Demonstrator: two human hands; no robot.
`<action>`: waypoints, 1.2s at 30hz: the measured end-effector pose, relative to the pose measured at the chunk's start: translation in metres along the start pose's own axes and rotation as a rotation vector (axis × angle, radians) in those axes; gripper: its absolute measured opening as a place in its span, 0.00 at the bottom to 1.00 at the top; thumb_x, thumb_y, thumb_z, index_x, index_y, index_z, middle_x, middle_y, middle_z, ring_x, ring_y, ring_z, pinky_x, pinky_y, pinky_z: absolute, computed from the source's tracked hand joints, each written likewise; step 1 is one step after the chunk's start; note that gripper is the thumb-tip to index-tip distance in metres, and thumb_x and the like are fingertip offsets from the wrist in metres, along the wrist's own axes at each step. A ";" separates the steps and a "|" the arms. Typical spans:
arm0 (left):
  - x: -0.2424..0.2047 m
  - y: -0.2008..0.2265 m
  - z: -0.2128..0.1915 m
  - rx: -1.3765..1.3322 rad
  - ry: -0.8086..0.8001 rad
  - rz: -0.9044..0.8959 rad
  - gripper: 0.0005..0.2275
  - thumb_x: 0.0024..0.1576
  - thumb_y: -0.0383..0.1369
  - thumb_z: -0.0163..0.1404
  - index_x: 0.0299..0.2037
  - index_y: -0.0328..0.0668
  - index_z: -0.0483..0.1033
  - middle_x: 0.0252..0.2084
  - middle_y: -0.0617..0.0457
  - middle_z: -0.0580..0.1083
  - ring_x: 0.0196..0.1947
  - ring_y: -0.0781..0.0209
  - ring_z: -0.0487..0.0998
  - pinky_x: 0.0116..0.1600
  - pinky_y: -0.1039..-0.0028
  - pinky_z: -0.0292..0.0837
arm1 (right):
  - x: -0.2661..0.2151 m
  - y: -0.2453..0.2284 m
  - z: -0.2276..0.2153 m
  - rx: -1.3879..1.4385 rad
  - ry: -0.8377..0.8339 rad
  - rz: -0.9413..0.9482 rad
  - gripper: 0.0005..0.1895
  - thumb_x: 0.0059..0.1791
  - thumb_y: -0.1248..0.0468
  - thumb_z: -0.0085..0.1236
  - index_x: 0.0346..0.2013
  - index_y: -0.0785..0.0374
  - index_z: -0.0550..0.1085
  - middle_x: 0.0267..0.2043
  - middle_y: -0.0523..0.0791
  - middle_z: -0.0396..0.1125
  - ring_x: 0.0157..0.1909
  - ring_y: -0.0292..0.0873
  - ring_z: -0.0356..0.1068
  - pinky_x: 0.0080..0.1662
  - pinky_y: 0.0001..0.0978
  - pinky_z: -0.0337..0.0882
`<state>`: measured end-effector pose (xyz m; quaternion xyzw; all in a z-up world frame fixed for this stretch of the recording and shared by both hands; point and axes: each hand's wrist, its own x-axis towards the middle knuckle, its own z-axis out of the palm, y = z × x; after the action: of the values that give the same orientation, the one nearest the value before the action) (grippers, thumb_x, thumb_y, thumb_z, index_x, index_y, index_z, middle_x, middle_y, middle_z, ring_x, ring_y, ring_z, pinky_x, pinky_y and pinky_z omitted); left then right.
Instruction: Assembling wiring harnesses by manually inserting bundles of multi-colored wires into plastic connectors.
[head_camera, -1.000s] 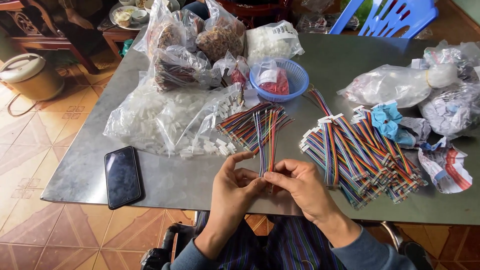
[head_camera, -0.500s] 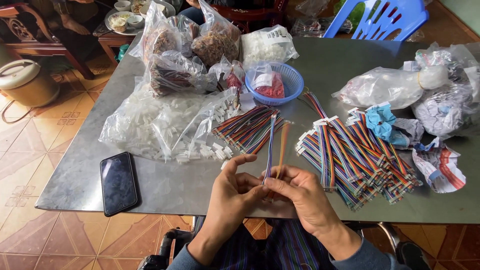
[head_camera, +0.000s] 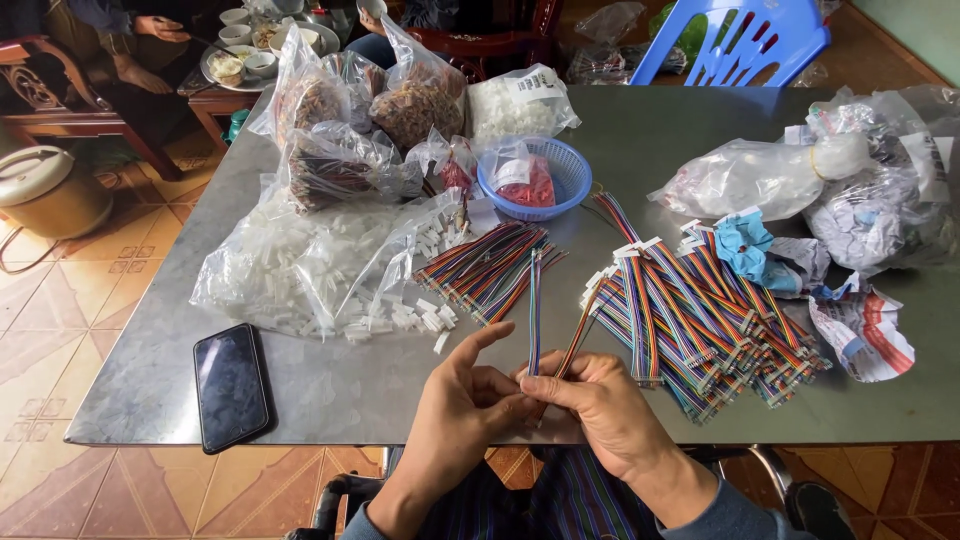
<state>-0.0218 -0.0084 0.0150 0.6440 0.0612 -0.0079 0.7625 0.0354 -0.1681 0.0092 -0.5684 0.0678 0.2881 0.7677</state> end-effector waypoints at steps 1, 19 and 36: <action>0.001 0.000 0.001 0.001 -0.002 0.001 0.35 0.49 0.23 0.62 0.69 0.37 0.64 0.26 0.52 0.83 0.29 0.66 0.85 0.39 0.75 0.84 | 0.002 0.001 -0.002 0.001 0.000 -0.002 0.03 0.43 0.75 0.66 0.28 0.71 0.78 0.36 0.52 0.77 0.34 0.51 0.77 0.34 0.56 0.83; -0.006 -0.001 0.020 0.218 -0.079 -0.096 0.32 0.50 0.23 0.58 0.68 0.46 0.68 0.26 0.57 0.81 0.26 0.72 0.81 0.39 0.83 0.78 | 0.046 -0.031 -0.041 0.035 0.080 -0.403 0.02 0.42 0.74 0.67 0.28 0.67 0.81 0.34 0.44 0.73 0.47 0.49 0.79 0.54 0.38 0.76; 0.006 -0.016 0.001 0.095 0.102 -0.091 0.06 0.55 0.32 0.61 0.30 0.39 0.79 0.25 0.53 0.80 0.25 0.71 0.76 0.31 0.80 0.71 | 0.007 -0.001 -0.022 -0.474 -0.183 -0.186 0.12 0.47 0.74 0.68 0.20 0.68 0.76 0.16 0.45 0.64 0.19 0.37 0.62 0.25 0.29 0.62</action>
<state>-0.0168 -0.0115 -0.0016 0.6757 0.1286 -0.0128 0.7258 0.0470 -0.1857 -0.0008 -0.7076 -0.1239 0.2743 0.6393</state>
